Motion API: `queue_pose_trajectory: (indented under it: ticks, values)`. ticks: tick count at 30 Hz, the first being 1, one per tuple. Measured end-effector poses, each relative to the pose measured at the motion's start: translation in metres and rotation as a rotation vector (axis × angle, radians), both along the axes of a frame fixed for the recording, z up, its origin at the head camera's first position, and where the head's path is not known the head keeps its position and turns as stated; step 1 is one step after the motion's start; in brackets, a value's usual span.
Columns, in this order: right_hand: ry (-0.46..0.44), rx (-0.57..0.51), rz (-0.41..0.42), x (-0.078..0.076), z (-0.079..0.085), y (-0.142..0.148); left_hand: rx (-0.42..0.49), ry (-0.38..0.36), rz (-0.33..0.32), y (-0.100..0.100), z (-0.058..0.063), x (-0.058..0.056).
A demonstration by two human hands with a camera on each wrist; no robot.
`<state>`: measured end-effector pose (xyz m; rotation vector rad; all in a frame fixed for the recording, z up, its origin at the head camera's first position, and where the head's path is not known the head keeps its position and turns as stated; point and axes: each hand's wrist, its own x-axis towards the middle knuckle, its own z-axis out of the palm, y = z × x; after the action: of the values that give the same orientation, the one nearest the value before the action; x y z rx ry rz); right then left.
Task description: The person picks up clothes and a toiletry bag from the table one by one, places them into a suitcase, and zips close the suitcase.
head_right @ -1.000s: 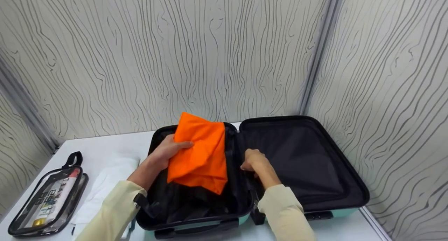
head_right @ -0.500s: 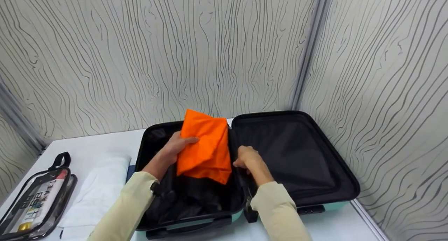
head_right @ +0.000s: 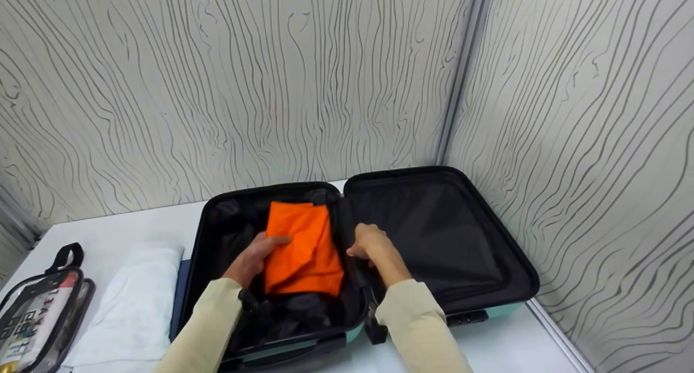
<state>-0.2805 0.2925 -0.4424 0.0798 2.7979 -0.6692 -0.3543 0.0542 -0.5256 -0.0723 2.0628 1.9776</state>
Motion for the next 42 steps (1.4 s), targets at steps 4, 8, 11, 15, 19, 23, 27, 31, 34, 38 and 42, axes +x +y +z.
queue_pose_trajectory:
  ticks: [4, 8, 11, 15, 19, 23, 27, 31, 34, 38, 42]
  values:
    - [-0.002, -0.005, -0.003, 0.000, 0.000, -0.003, -0.087, -0.076, 0.048, -0.005, -0.007, 0.007]
    - [0.005, 0.007, -0.008, 0.001, 0.001, -0.002, -0.143, -0.050, 0.014, 0.003, 0.000, 0.009]
    - [0.002, 0.010, -0.005, 0.002, 0.001, -0.002, -0.145, -0.022, -0.044, 0.010, 0.004, 0.011]
    - [-0.004, -0.002, 0.010, 0.003, 0.000, -0.005, -0.138, -0.023, -0.063, 0.012, 0.010, 0.016]
    - [-0.005, -0.010, 0.019, 0.003, 0.000, -0.006, -0.234, -0.068, -0.058, 0.007, 0.017, 0.017]
    - [0.001, 0.005, 0.030, 0.001, 0.000, -0.002, -0.404, -0.100, -0.085, -0.003, 0.031, 0.018]
    - [-0.010, 0.007, 0.030, 0.001, -0.001, 0.003, -0.481, -0.110, -0.109, -0.016, 0.044, 0.019]
    - [-0.031, -0.012, 0.006, -0.001, -0.003, 0.004, -0.413, -0.069, -0.151, -0.032, 0.060, 0.028]
    - [-0.040, -0.048, -0.021, -0.002, -0.004, 0.006, -0.361, -0.017, -0.175, -0.044, 0.073, 0.038]
    - [-0.036, -0.086, -0.033, -0.003, -0.004, 0.008, -0.371, 0.072, -0.202, -0.059, 0.080, 0.048]
    - [-0.011, -0.072, -0.013, -0.004, -0.004, 0.007, -0.365, 0.169, -0.196, -0.072, 0.085, 0.057]
